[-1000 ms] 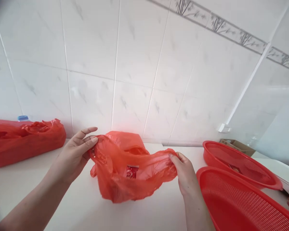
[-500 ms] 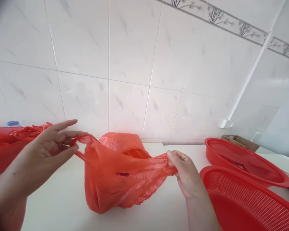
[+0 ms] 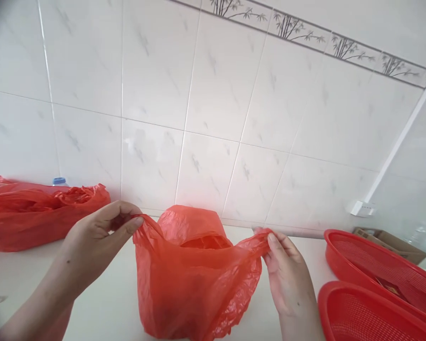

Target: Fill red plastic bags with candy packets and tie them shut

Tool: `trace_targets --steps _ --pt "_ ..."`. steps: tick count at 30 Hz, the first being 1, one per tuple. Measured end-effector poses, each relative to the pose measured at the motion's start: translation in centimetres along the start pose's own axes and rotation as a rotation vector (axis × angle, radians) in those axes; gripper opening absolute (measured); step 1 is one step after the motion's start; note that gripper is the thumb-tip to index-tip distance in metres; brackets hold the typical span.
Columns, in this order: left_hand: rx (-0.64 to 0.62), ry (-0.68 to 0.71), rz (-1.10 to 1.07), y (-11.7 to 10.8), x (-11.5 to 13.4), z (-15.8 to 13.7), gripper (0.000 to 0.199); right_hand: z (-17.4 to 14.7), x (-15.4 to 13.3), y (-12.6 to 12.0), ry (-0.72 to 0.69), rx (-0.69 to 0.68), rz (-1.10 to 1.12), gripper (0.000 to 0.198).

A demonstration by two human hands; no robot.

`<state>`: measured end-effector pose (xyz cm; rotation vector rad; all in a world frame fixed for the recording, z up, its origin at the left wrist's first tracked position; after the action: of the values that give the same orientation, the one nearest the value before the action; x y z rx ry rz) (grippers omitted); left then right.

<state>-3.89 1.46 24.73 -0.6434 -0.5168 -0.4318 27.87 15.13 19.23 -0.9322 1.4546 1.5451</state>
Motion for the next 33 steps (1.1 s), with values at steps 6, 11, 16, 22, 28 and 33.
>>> trace_targets --steps 6,11,16,22,28,33 --pt "-0.085 -0.034 -0.291 2.5 1.3 -1.1 0.014 -0.7 1.1 4.3 0.106 -0.216 0.253 0.033" --pt "-0.187 0.008 -0.327 4.7 2.6 -1.9 0.008 -4.7 1.8 6.3 -0.029 -0.284 -0.124 0.042" --pt "-0.300 0.125 -0.412 5.6 4.2 -2.7 0.006 -7.6 3.6 8.7 0.072 -0.414 -0.547 0.059" --pt "-0.413 0.192 -0.441 6.6 5.5 -3.5 0.028 -6.3 5.3 9.3 0.082 -0.491 -0.692 0.045" --pt "-0.492 0.374 -0.236 8.9 6.3 -4.3 0.027 -6.1 4.7 8.6 0.148 -0.333 -0.487 0.048" --pt "-0.481 0.370 -0.240 10.2 5.3 -4.1 0.020 -5.3 5.0 8.9 0.145 -0.557 -0.540 0.048"
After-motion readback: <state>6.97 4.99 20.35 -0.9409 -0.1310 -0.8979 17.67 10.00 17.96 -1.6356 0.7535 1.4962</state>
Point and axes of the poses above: each hand's wrist, its own z-axis towards the middle knuckle, its own y-axis out of the palm, x = y × z, the point moved 6 cm from there along z, towards the middle knuckle, and after that the axes turned 8 degrees about y, right-handed, at the moved point
